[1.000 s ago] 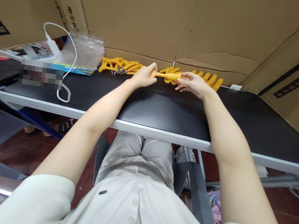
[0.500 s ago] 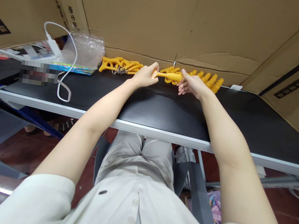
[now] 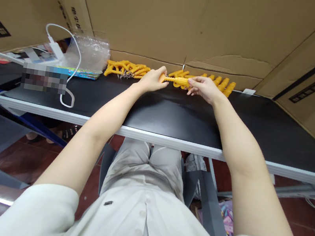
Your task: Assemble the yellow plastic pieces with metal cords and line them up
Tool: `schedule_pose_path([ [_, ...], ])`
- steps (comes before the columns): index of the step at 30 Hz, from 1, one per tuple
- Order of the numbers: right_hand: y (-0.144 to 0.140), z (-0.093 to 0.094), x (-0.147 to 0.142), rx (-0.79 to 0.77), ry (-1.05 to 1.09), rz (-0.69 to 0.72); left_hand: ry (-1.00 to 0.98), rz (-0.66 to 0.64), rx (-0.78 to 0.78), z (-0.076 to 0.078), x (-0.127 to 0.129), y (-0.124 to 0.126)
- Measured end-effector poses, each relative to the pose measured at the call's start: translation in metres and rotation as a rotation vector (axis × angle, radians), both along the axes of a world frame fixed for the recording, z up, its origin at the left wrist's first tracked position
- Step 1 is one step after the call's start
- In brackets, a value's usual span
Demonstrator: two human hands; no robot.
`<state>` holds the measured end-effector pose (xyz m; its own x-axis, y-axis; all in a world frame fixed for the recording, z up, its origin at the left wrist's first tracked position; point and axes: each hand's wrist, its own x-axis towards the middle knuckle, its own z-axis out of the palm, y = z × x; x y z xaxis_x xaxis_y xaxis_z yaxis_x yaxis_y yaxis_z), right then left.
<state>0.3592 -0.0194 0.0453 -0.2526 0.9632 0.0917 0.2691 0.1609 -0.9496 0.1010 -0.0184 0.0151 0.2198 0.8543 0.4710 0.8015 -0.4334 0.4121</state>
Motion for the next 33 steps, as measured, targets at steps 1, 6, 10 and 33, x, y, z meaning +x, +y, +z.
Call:
schedule_pose_path([
  [1, 0.0, 0.0, -0.001, 0.001, 0.007, -0.007, -0.004, -0.003, 0.007, 0.0, 0.0, 0.001],
  [6, -0.001, -0.001, -0.006, -0.004, 0.016, -0.04, -0.034, -0.016, 0.029, -0.003, -0.001, 0.004],
  [10, -0.001, -0.001, -0.006, -0.009, 0.017, -0.056, -0.035, -0.021, 0.038, -0.005, -0.002, 0.006],
  [33, 0.002, -0.008, -0.006, 0.206, -0.108, 0.014, 0.005, -0.024, 0.061, -0.009, -0.007, 0.013],
])
